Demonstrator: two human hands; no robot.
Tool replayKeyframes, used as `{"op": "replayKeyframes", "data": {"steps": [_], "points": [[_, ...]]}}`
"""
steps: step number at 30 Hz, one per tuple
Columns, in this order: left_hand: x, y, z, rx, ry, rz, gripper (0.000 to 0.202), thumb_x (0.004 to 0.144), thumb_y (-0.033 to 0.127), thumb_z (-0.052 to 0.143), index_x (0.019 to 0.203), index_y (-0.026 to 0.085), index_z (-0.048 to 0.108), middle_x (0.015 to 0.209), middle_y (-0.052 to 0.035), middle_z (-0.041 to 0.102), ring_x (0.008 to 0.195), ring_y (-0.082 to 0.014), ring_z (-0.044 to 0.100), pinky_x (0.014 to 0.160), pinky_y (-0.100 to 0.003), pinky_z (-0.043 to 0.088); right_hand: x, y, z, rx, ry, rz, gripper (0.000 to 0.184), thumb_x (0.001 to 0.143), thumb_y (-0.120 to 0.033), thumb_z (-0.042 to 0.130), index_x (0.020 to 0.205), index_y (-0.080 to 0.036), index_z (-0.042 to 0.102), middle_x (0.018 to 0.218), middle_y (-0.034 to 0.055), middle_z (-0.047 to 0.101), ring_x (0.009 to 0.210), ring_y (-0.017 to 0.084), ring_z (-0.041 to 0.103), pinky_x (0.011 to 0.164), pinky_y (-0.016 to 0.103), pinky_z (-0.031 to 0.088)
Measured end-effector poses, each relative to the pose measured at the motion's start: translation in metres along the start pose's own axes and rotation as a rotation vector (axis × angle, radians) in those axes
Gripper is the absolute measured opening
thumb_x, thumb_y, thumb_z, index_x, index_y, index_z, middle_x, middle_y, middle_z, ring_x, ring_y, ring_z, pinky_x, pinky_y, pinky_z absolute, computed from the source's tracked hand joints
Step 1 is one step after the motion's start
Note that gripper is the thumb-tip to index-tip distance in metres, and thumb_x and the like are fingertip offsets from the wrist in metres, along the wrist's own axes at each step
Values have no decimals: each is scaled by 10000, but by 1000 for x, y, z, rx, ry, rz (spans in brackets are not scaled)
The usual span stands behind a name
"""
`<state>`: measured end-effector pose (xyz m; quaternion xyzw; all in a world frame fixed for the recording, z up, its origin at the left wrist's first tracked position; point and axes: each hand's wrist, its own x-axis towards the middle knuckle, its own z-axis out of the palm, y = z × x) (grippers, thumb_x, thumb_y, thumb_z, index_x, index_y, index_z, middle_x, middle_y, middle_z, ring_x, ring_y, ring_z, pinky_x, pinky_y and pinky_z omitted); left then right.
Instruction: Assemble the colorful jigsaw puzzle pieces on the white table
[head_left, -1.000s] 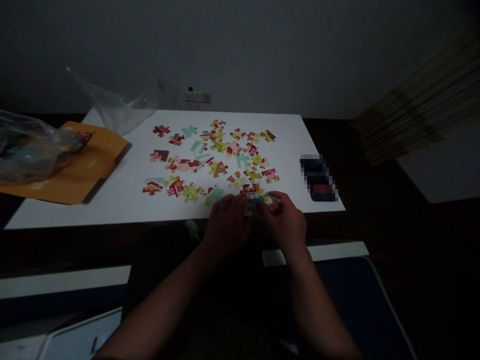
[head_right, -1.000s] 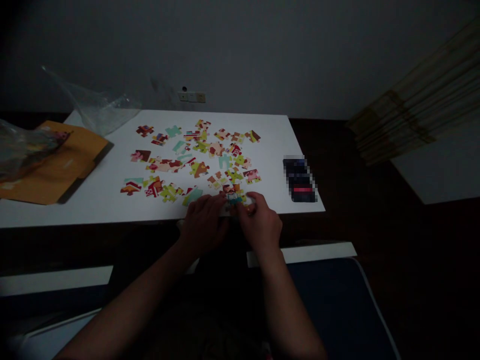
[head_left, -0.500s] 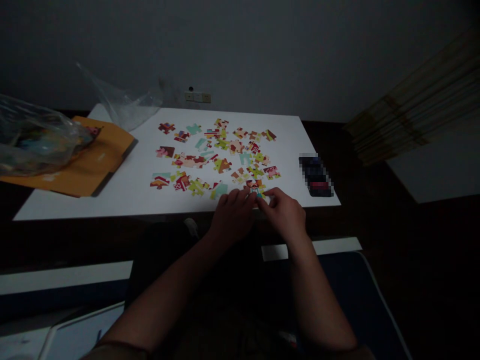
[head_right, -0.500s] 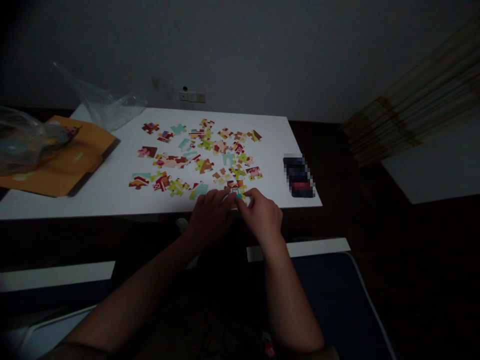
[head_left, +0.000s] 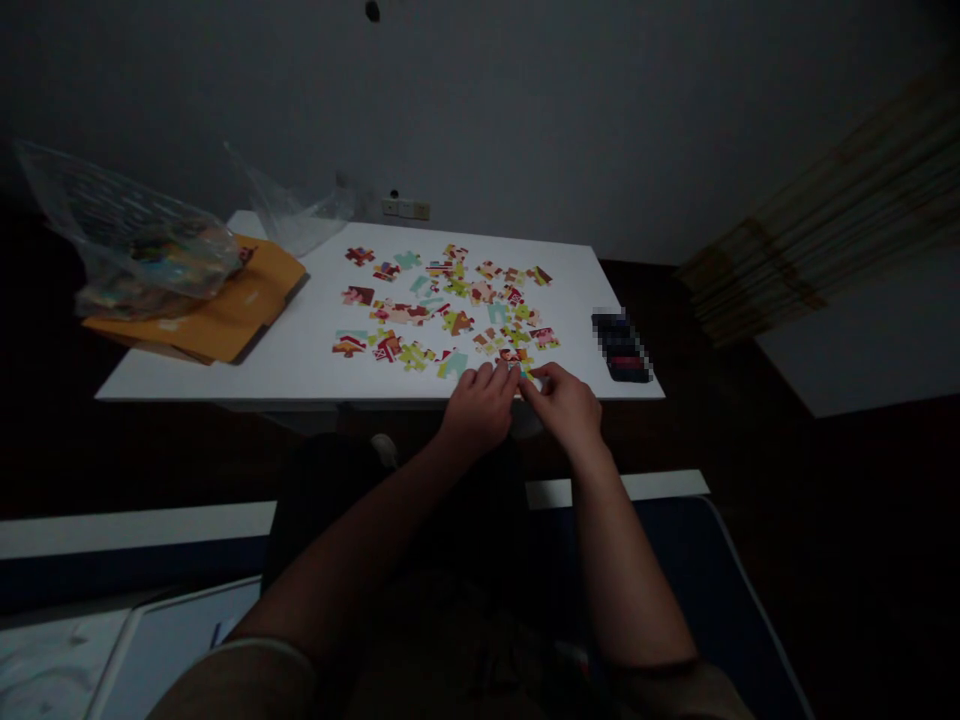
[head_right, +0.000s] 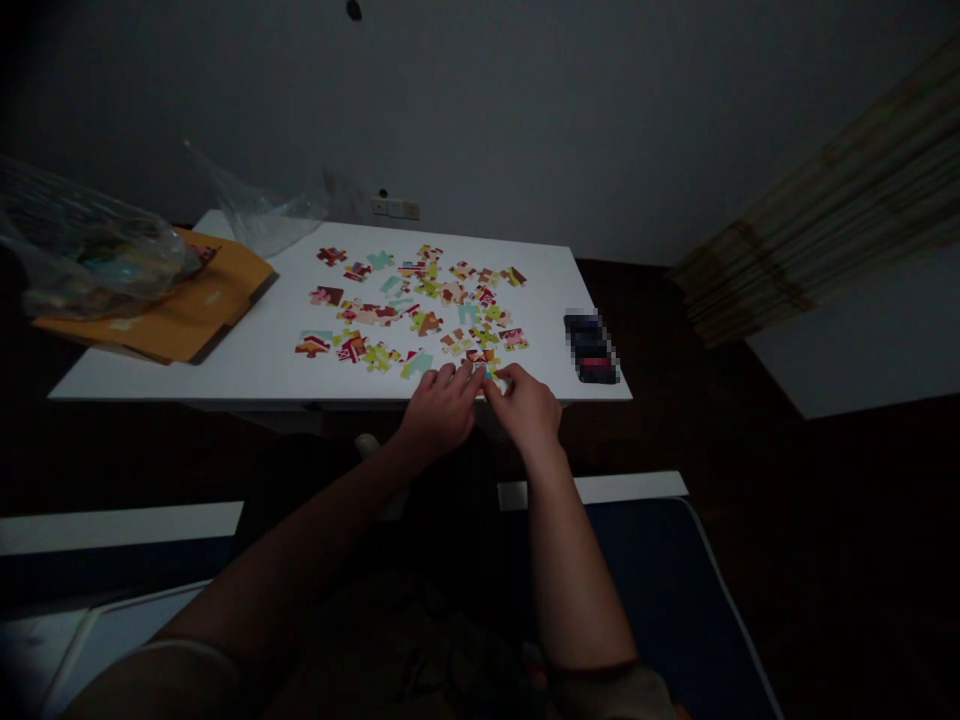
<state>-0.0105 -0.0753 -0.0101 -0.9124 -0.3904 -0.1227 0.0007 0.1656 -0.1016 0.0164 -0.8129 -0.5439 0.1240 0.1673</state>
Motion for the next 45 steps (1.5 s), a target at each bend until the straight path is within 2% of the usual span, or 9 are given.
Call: {"op": "replayKeyframes", "data": {"steps": [3,5,8,11,14,24,31,37,45], "points": [[-9,-3,-4,9,-21,10,676,1094,250,507,1747,80,463,1798,-196,503,1609,-391,501,1250,-526,456,-2,0,1,-4,8,-9,416,1028,-655,695,1229,-313,821,935,41,835,911,294,781,686,337,377],[-19,-14,-9,-3,1,-3,699,1085,299,563,1752,111,470,1836,-182,453,1683,-409,423,1294,-557,433,-3,1,2,-2,10,-16,430,1031,-661,681,1233,-308,821,929,42,828,894,284,772,684,335,376],[-37,-46,-17,-8,64,-60,661,1101,401,598,1709,147,546,1821,-183,477,1694,-424,424,1317,-587,424,-4,3,3,8,16,-30,458,1029,-681,668,1228,-300,826,914,37,818,865,271,751,681,332,370],[-53,-81,-20,5,73,-119,616,1128,463,579,1665,161,607,1780,-183,536,1676,-430,462,1343,-606,403,-4,4,6,17,22,-29,494,1021,-704,660,1232,-293,832,884,33,802,843,267,735,674,333,365],[-62,-100,-19,-1,53,-112,633,1129,493,590,1687,193,589,1782,-163,538,1683,-428,457,1366,-624,378,-3,2,8,2,21,-18,505,1018,-716,651,1236,-301,838,873,34,792,830,267,723,675,336,356],[-61,-98,-12,-68,108,-114,622,1132,486,591,1673,180,600,1783,-174,533,1683,-455,447,1332,-666,419,-8,-9,9,-30,32,-8,494,1040,-692,649,1281,-301,833,887,33,789,836,260,714,683,327,336],[-60,-98,-16,-93,101,-130,628,1109,483,630,1656,175,612,1764,-187,553,1661,-468,478,1319,-679,432,-10,-19,11,-46,31,-13,477,1051,-666,656,1297,-300,837,905,44,809,874,278,747,691,325,357],[-59,-95,-15,-78,112,-175,628,1109,522,610,1649,201,617,1760,-167,565,1655,-454,487,1345,-677,397,-12,-36,17,-77,22,-67,467,1072,-652,638,1310,-305,839,897,43,827,839,273,764,681,330,360],[-55,-91,-6,-51,202,-279,597,1114,498,598,1610,167,617,1729,-208,587,1647,-468,496,1375,-704,332,-6,-49,33,-87,28,-139,445,1073,-651,647,1275,-304,839,861,32,825,804,262,773,680,330,360]]}}
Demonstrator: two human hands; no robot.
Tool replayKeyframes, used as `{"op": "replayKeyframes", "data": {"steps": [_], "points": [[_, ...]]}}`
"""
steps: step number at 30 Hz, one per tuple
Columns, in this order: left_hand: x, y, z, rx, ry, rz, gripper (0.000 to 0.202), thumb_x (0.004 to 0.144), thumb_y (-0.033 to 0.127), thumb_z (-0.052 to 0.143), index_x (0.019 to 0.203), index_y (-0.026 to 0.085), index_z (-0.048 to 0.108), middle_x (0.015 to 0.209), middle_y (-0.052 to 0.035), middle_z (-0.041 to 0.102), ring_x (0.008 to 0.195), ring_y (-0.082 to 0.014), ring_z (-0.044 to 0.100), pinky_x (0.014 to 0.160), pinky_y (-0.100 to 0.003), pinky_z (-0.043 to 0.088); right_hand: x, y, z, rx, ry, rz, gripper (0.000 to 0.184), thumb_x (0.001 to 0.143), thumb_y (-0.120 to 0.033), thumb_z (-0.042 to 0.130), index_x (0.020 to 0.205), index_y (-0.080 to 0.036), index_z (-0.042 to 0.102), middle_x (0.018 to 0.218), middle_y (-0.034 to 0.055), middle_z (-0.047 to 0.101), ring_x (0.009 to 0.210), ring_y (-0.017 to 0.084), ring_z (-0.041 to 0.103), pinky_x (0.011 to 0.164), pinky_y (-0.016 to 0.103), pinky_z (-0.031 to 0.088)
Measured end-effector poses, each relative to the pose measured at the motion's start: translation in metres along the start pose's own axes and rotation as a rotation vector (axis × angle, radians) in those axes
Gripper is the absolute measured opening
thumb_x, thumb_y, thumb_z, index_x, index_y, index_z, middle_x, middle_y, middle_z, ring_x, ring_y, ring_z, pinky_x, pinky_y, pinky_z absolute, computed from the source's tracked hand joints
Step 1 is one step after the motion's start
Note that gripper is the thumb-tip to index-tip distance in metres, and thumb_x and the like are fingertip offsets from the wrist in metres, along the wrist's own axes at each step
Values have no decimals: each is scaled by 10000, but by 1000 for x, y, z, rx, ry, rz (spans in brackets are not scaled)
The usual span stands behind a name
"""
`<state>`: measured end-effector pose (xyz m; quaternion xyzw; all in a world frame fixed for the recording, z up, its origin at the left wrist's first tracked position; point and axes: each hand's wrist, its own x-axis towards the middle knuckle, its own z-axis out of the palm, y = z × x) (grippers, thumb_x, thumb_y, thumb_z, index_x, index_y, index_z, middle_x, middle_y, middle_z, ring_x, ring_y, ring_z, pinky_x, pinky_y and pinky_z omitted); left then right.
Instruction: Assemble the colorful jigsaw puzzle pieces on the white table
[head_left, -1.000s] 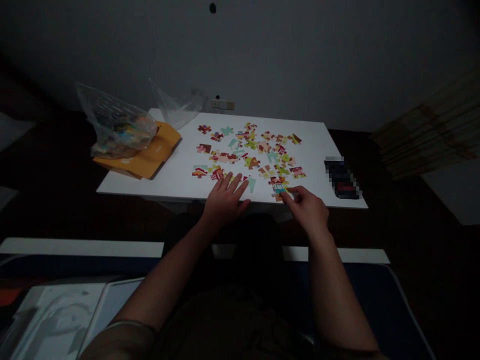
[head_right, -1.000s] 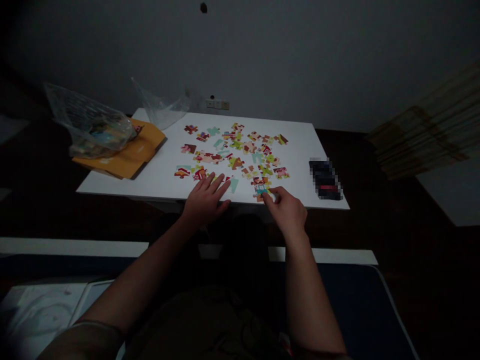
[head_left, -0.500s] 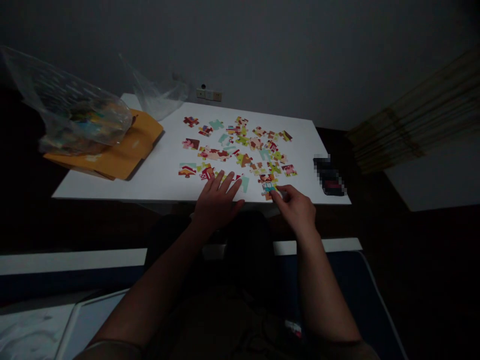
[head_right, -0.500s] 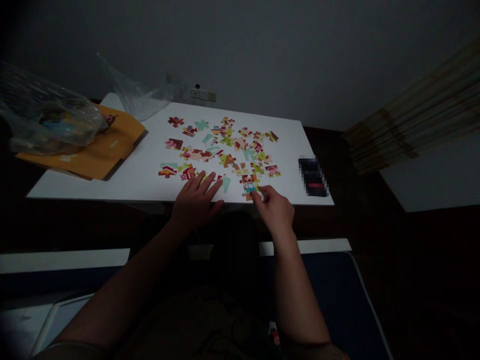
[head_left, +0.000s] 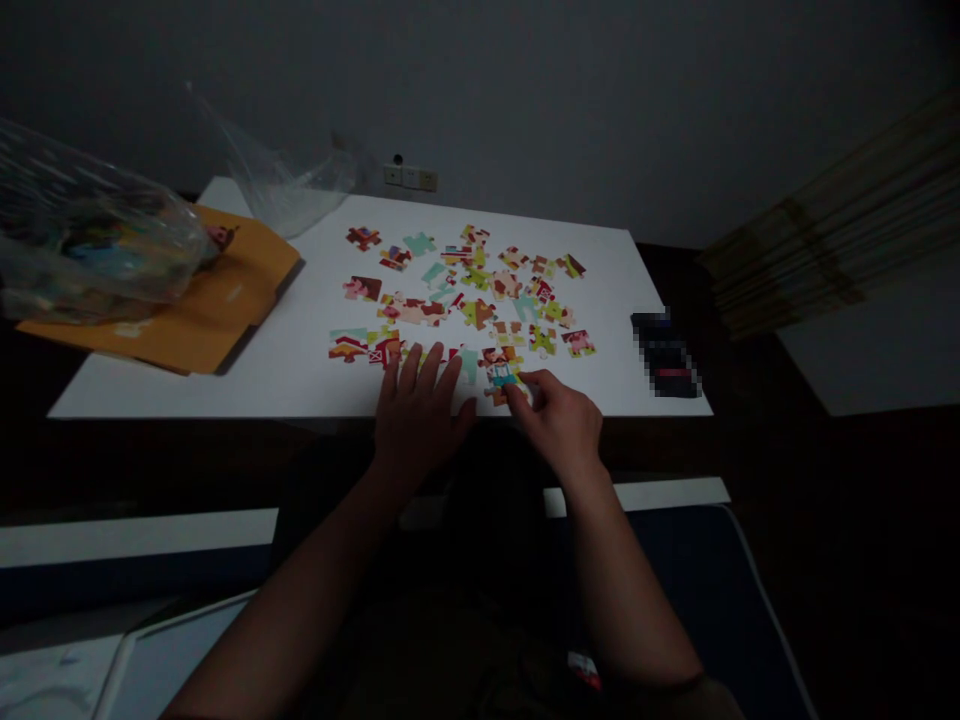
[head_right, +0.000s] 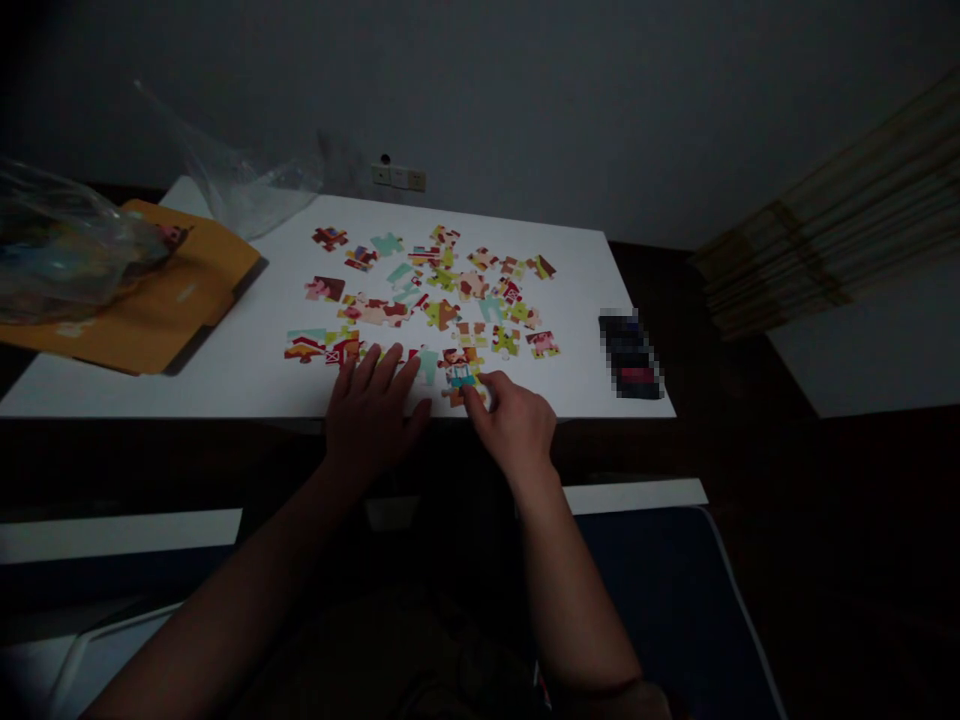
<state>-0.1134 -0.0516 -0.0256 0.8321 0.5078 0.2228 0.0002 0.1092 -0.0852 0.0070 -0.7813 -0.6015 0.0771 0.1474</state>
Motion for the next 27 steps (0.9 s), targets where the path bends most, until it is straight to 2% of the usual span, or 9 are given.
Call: {"op": "replayKeyframes", "data": {"steps": [3,5,10,13,16,18,21,24,27], "points": [[-2,-1,2,15,41,6,583,1109,470,609,1603,160,600,1746,-214,566,1653,-450,492,1367,-667,356,2,2,1,-5,4,-4,436,1075,-644,650,1272,-308,845,829,23,813,786,247,771,682,321,355],[-4,-3,4,23,75,24,538,1099,442,624,1577,195,617,1731,-191,590,1626,-425,529,1330,-627,410,2,5,1,-4,1,-20,434,1098,-623,609,1275,-309,849,809,24,809,781,240,773,682,318,356],[-9,-9,11,89,191,100,350,1063,367,675,1399,284,728,1439,-103,805,1298,-336,745,1087,-497,554,2,10,1,-1,3,-66,440,1118,-518,510,1282,-307,859,881,56,855,801,258,789,686,338,378],[-9,-9,14,113,237,126,301,1050,334,678,1339,289,748,1338,-80,840,1228,-314,760,1027,-479,553,6,15,-2,69,20,-56,426,1081,-488,523,1212,-286,875,859,61,846,774,255,772,691,346,426],[-9,-9,14,119,265,117,287,1036,337,684,1306,274,757,1307,-87,843,1209,-305,757,1008,-474,545,21,22,-7,213,83,-76,413,1068,-455,524,1127,-243,873,853,68,828,761,244,746,743,359,514],[-10,-9,14,133,276,123,242,1026,337,694,1249,285,772,1250,-77,851,1180,-298,759,975,-467,539,39,24,-10,224,150,-153,404,1073,-428,515,1118,-227,862,983,102,854,903,276,763,886,408,567],[-12,-11,15,149,287,173,142,1017,318,710,1136,315,787,1106,-35,862,1081,-271,767,898,-444,520,68,21,-9,153,171,-294,406,1082,-386,512,1263,-222,836,1272,129,851,1212,342,714,1154,529,501],[-14,-12,15,147,270,186,118,1018,317,716,1108,323,793,1056,-9,864,1013,-251,766,859,-436,504,86,17,-2,104,66,-386,480,1082,-345,516,1482,-238,759,1556,92,753,1430,382,587,1232,603,427],[-14,-11,14,156,260,180,105,1022,326,710,1087,329,793,1025,-1,858,985,-251,761,857,-436,496,88,17,4,83,14,-415,470,1097,-355,525,1490,-260,766,1621,60,714,1524,412,490,1237,637,404]]}}
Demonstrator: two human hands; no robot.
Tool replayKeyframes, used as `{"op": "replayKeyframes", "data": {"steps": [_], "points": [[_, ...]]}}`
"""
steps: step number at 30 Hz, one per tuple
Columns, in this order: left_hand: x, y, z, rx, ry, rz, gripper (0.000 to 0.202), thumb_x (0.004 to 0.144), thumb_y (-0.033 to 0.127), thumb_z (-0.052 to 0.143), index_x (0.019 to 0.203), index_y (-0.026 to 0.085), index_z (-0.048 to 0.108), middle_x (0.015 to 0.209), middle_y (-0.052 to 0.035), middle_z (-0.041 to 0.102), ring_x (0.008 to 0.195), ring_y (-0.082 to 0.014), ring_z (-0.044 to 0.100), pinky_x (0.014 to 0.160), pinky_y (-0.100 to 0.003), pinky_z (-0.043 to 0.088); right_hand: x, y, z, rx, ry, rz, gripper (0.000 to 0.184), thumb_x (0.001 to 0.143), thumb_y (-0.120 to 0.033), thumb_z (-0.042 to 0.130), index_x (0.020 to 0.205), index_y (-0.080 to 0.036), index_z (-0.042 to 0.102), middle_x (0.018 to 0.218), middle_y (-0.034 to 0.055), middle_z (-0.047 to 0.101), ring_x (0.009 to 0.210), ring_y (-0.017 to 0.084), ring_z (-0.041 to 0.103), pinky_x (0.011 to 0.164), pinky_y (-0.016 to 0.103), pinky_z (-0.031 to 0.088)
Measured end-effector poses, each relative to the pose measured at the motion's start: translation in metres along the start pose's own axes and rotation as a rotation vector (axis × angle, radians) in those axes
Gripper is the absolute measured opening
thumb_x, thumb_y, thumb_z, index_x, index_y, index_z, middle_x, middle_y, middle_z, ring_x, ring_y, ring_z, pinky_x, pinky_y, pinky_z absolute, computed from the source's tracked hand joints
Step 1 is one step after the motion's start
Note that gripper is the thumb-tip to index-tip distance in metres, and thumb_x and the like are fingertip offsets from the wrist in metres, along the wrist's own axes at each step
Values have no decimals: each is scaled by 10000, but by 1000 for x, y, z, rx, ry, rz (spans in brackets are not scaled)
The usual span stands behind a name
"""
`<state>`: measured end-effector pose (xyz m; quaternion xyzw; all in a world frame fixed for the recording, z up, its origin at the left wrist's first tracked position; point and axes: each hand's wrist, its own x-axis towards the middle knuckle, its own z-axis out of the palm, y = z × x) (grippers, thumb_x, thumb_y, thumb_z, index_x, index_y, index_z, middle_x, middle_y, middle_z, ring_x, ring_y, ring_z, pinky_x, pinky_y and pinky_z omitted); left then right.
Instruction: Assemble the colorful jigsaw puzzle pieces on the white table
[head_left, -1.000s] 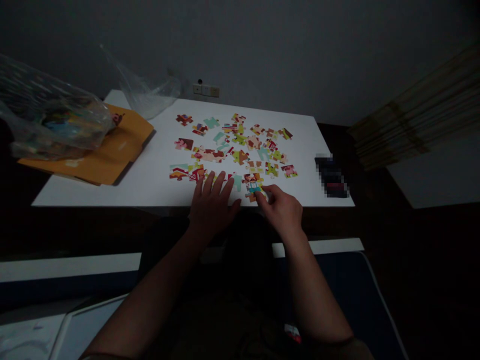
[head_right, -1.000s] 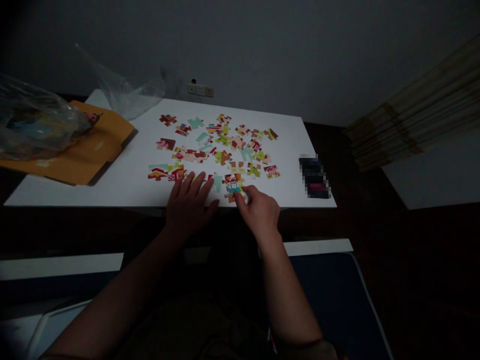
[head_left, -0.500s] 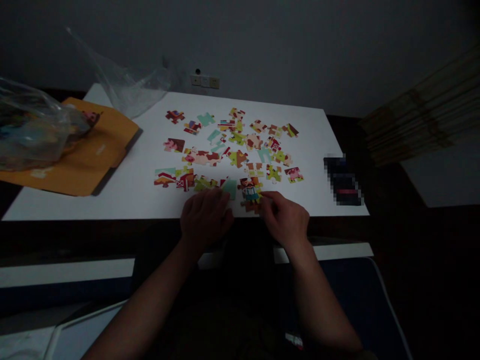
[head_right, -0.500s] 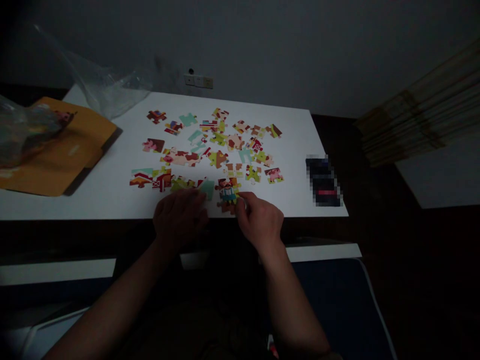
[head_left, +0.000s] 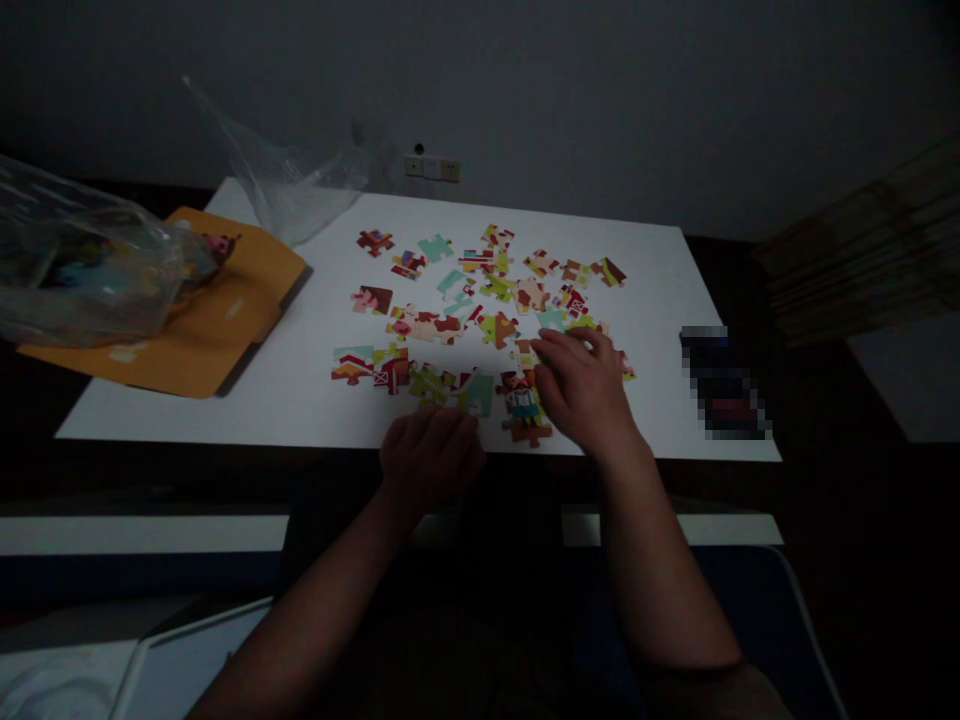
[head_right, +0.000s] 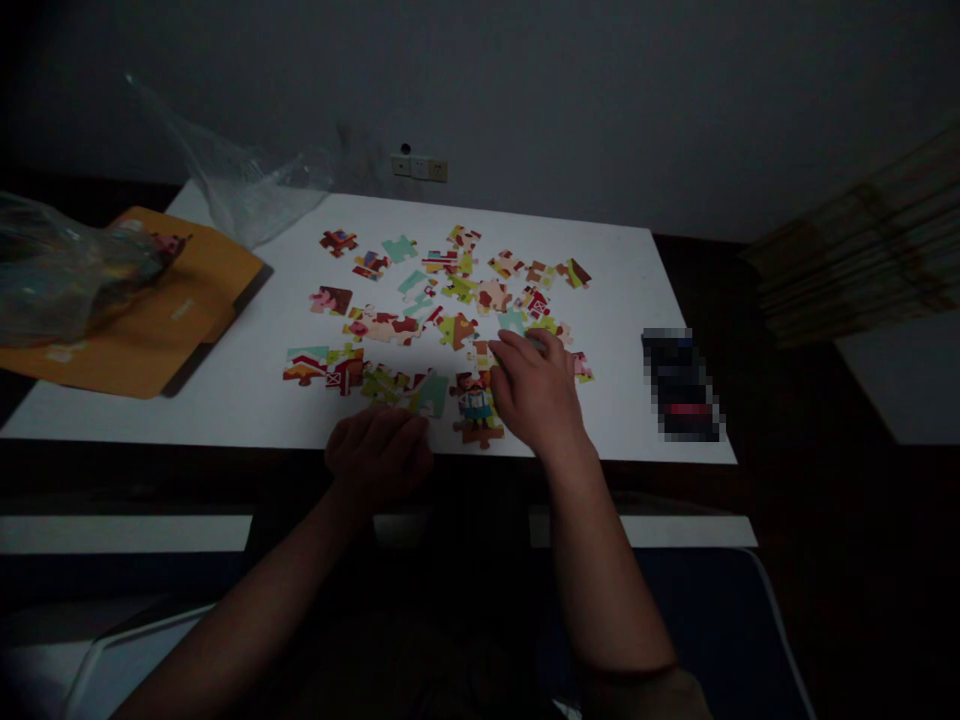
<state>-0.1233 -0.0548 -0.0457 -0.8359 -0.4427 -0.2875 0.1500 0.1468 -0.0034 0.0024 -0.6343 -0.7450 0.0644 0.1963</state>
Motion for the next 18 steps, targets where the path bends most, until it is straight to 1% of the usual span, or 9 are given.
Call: {"op": "replayKeyframes", "data": {"steps": [4,7,10,14,18], "points": [[3,0,-1,-33,46,13,88,1006,308,736,1077,288,783,962,-21,836,970,-252,750,849,-424,480,-4,5,4,15,67,-1,373,1096,-359,572,1351,-269,829,1490,55,794,1441,400,533,1224,618,409],[5,-1,1,-61,110,34,90,980,282,748,1064,266,776,935,-23,826,943,-250,750,829,-420,460,-3,9,8,39,135,-46,302,1087,-357,612,1247,-263,850,1399,75,827,1348,391,581,1189,606,431],[5,-1,3,-61,155,43,73,969,276,755,1039,270,773,923,-5,825,928,-246,756,811,-417,452,-2,12,10,66,222,-98,265,1098,-340,617,1200,-251,846,1318,84,849,1270,369,627,1162,587,451],[2,-1,7,-53,161,41,73,964,283,768,1032,258,776,930,-5,827,948,-254,763,815,-430,468,-8,11,7,46,299,-158,248,1098,-321,609,1173,-238,830,1183,86,865,1184,351,675,1100,560,492],[-2,-2,11,-69,122,28,70,991,295,755,1042,257,783,940,-26,823,920,-258,750,790,-442,452,-13,10,6,21,330,-201,254,1090,-323,595,1081,-230,831,1053,105,861,1075,344,700,1025,537,537]]}}
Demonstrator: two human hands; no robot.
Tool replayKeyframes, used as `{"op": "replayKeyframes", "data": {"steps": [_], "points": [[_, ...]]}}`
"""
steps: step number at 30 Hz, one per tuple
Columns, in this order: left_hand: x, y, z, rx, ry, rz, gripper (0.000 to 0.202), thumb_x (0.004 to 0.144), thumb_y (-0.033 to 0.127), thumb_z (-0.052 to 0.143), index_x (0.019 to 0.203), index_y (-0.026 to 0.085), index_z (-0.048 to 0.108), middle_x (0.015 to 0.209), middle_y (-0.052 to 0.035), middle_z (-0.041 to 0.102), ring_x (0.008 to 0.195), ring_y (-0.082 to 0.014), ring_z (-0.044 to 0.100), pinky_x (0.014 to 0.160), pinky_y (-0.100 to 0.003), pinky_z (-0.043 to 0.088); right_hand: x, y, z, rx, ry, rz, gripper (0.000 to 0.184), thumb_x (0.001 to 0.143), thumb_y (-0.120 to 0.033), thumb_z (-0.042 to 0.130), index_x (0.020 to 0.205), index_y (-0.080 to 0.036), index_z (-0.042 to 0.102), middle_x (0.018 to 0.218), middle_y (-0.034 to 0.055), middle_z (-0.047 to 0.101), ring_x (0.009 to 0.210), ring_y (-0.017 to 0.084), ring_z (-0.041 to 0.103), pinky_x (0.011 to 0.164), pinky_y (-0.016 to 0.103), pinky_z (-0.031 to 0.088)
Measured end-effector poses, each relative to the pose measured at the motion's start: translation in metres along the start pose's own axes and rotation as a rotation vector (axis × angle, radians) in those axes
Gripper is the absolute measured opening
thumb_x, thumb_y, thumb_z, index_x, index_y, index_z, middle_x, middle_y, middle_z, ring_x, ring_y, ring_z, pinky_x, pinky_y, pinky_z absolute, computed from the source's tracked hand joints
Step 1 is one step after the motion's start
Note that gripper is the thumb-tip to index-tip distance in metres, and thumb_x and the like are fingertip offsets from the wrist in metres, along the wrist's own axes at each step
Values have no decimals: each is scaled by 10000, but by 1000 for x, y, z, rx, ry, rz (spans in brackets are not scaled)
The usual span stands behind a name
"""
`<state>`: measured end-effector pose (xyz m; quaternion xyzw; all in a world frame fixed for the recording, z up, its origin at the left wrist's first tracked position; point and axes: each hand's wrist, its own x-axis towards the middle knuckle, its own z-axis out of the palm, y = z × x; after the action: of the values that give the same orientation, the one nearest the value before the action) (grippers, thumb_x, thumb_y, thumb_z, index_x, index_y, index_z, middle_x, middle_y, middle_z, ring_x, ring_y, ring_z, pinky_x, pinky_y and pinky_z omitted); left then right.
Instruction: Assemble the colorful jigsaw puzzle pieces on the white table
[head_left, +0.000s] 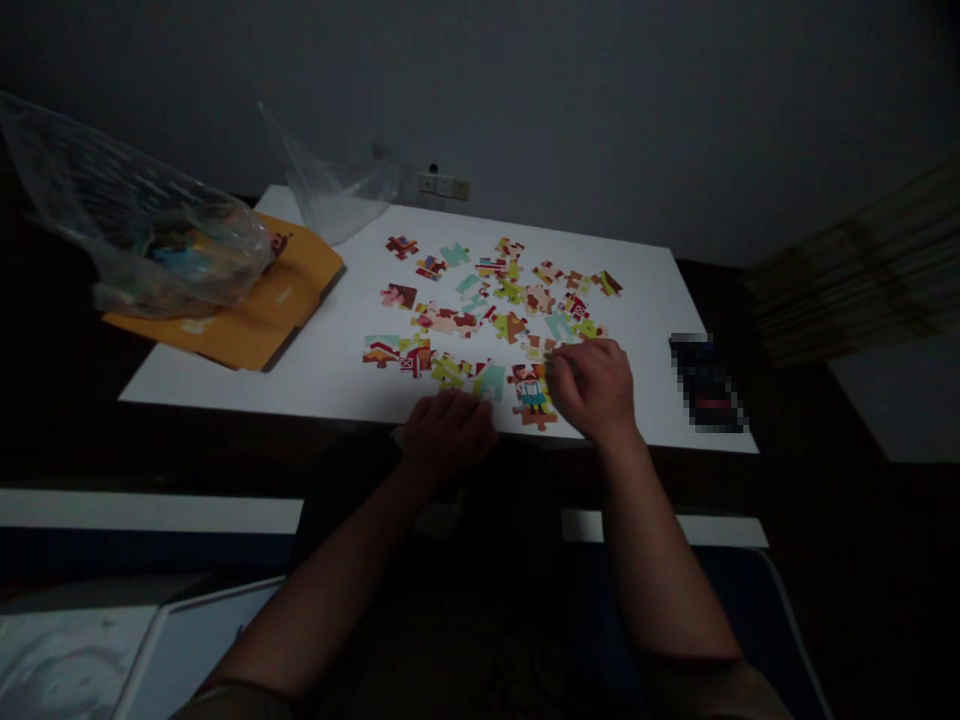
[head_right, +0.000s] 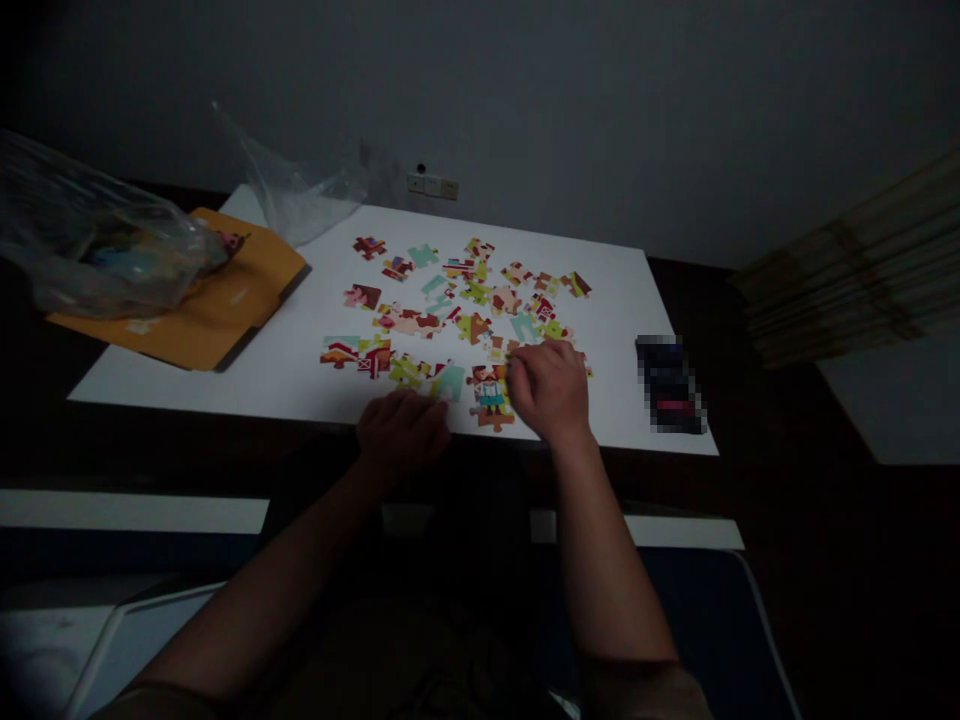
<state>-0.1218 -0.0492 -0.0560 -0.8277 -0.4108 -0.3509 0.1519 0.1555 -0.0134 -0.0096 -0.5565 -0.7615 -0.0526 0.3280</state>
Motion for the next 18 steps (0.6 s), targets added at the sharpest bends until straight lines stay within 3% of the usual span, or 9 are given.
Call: {"op": "replayKeyframes", "data": {"steps": [5,9,11,14,18], "points": [[-1,4,-1,-42,-50,-39,78,1014,271,721,1052,255,786,978,-46,825,1002,-278,752,826,-459,456,-1,3,1,-13,5,76,283,1089,-348,584,1054,-221,834,1020,121,847,1036,342,716,976,527,564],[3,-4,-17,-155,-125,-32,108,1012,226,688,1066,245,779,1054,-50,834,1052,-271,748,873,-451,487,-1,5,2,11,36,95,287,1083,-347,579,1029,-217,830,1012,130,845,1003,336,722,950,516,572],[6,-22,-30,-168,-149,-56,141,999,192,663,1070,232,778,1074,-56,836,1052,-272,748,900,-445,506,-1,5,3,12,47,102,281,1077,-344,585,1019,-218,829,1004,128,845,985,335,725,938,514,574],[11,-64,-49,-49,-200,-240,185,989,181,620,1057,224,787,1093,-103,827,1075,-320,736,914,-476,522,-1,6,3,7,57,105,271,1068,-349,599,1017,-216,830,1015,135,849,993,342,730,947,522,578],[15,-113,-63,46,-277,-545,394,1004,270,590,1348,161,750,1383,-203,759,1320,-415,659,1110,-575,523,-1,5,3,7,54,97,243,1053,-342,617,1023,-222,826,1025,129,851,1014,342,738,962,523,584]]}}
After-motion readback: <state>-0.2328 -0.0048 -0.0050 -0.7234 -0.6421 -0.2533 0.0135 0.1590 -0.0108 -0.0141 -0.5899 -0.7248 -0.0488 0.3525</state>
